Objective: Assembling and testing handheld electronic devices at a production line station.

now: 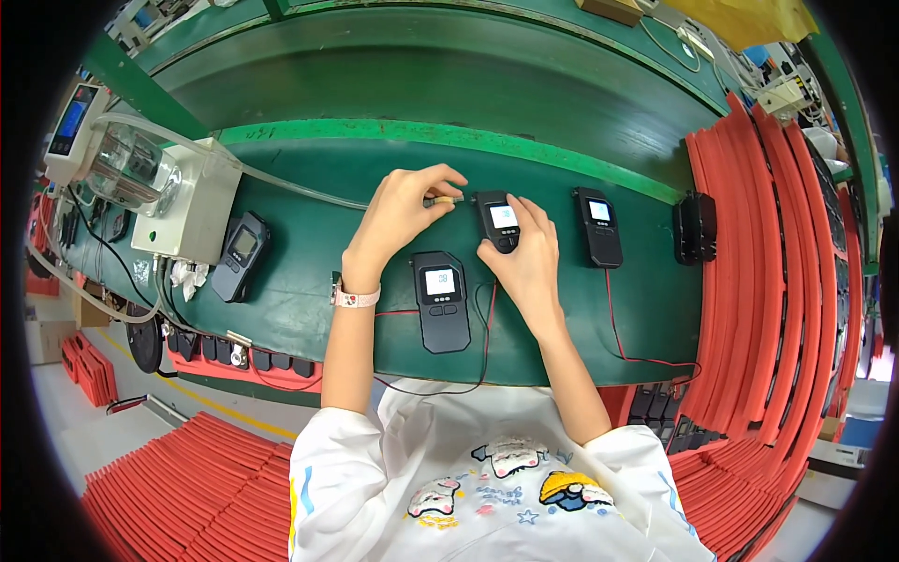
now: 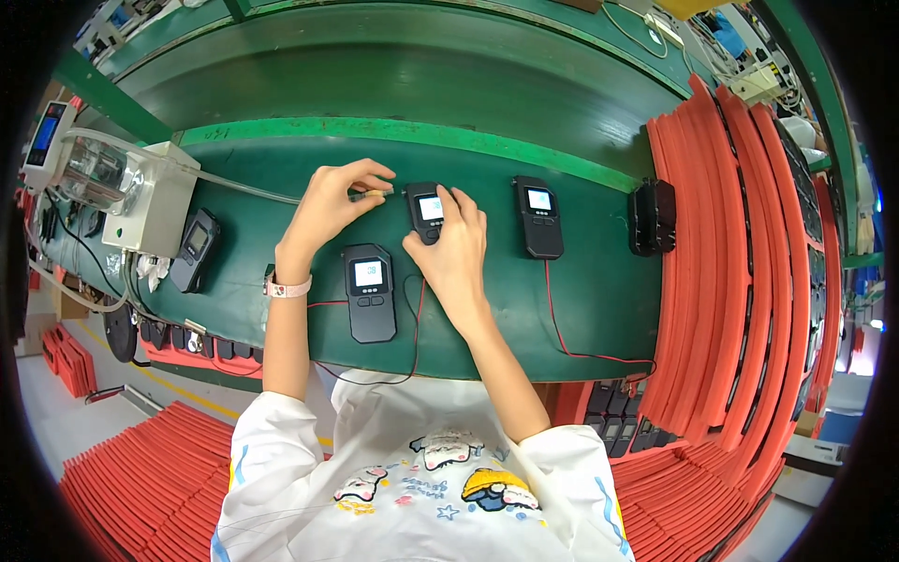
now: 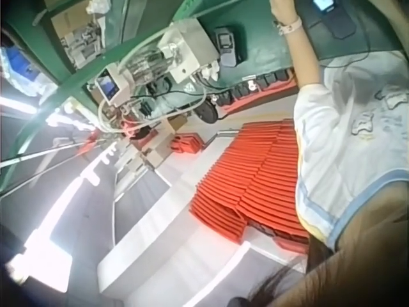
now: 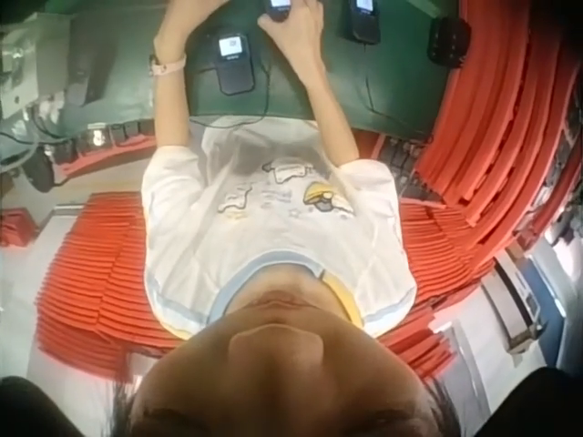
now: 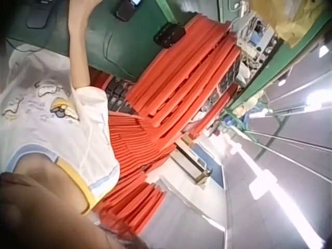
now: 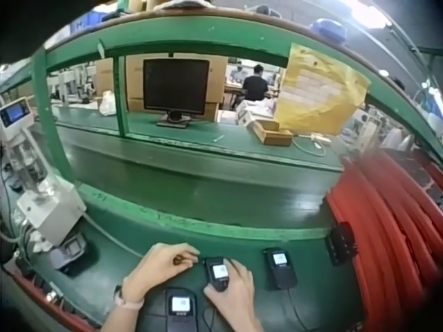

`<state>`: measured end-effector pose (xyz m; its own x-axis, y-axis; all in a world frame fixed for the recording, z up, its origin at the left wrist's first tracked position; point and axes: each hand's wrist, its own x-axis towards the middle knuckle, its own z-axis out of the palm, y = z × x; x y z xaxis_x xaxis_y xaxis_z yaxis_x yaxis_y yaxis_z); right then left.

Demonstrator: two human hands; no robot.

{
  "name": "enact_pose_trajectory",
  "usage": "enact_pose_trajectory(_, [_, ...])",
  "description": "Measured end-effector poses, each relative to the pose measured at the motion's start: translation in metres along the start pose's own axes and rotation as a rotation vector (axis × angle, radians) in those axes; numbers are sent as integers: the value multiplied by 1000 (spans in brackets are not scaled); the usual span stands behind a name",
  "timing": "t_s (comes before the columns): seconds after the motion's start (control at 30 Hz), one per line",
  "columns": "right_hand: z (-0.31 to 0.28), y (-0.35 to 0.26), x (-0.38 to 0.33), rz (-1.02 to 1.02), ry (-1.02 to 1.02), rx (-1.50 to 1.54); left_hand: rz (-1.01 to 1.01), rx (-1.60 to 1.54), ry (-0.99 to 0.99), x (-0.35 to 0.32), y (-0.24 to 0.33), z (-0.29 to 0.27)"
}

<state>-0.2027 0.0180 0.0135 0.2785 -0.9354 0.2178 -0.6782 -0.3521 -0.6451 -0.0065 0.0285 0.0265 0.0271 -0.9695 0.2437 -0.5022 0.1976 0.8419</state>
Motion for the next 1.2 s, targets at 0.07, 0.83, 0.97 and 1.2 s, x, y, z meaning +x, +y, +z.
enact_pose_trajectory(0.07, [5,-5,3,-22,-3,14,-14,1,-4,2,-1,1])
enact_pose_trajectory(0.83, [-37,33,10,-154,58,-113,-103,30,-65,5,-3,2])
enact_pose_trajectory(0.97, [-79,59,17,156,86,-304,-81,93,-70,1,-2,-1])
enact_pose_trajectory(1.2, [-81,80,29,397,-48,-164,-57,41,-78,1,-8,1])
